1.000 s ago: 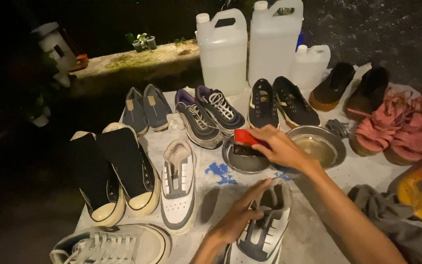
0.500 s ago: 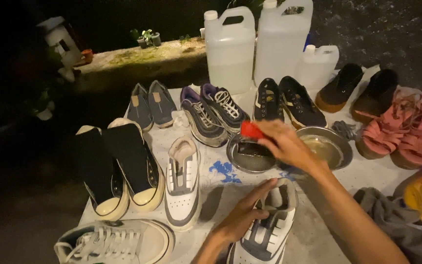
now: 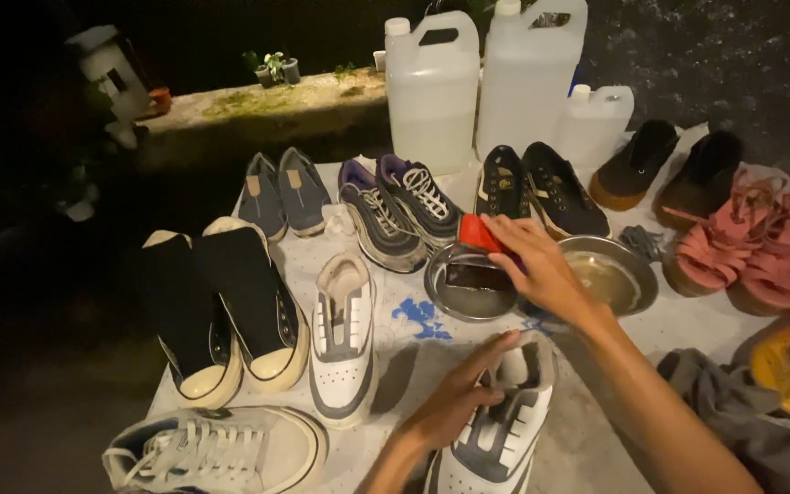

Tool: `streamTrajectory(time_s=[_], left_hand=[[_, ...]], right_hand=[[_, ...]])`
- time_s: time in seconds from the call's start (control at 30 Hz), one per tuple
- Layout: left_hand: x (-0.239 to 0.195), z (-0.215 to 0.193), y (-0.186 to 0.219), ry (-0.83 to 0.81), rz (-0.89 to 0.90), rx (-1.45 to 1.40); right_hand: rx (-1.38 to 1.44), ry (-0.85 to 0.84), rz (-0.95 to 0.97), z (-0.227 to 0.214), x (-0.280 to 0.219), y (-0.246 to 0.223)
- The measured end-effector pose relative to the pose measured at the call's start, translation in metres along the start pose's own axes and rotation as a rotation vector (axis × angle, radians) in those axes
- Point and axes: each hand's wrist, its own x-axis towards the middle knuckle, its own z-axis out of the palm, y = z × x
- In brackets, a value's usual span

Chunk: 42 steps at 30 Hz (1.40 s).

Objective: The person cleans a white and grey sneaker using a grey cloth and a red sponge. They wipe the shoe, dip the sponge into a metal bowl of liquid, and scrub the shoe's surface repeatedly.

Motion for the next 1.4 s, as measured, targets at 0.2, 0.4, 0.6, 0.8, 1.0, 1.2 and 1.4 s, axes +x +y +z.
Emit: streamTrajectory(time_s=[0.2,0.4,0.6,0.8,1.0,1.2,1.4], left_hand=[[-0.002,0.0,0.0,-0.017,0.028,-0.003],[0.0,-0.001,-0.01,-0.019,0.073,0.017],[0.001,-0.001,-0.008,-0.005,0.14,-0.018],[0.001,0.003,-0.008,0.017,0.096,0.035],[-0.004,0.0,0.009,0.01,-0.016,0.016],[-0.003,-0.001,0.014,0.013,-0.027,0.028],[-0.005,0.001,0.018,0.015,-0.021,0.006]], right_hand=[[-0.082,-0.163,0.101,-0.004,-0.002,0.004],[-0.068,-0.28,0.092,-0.004,0.0,0.008],[0.002,0.051,-0.096,0.002,0.004,0.024],[0.032,-0.439,-0.001,-0.015,0.008,0.0],[0.017,-0.504,0.04,-0.002,0.004,0.018],[0.021,-0.525,0.095,-0.012,0.001,0.009],[-0.004,-0.525,0.033,-0.003,-0.005,0.016]])
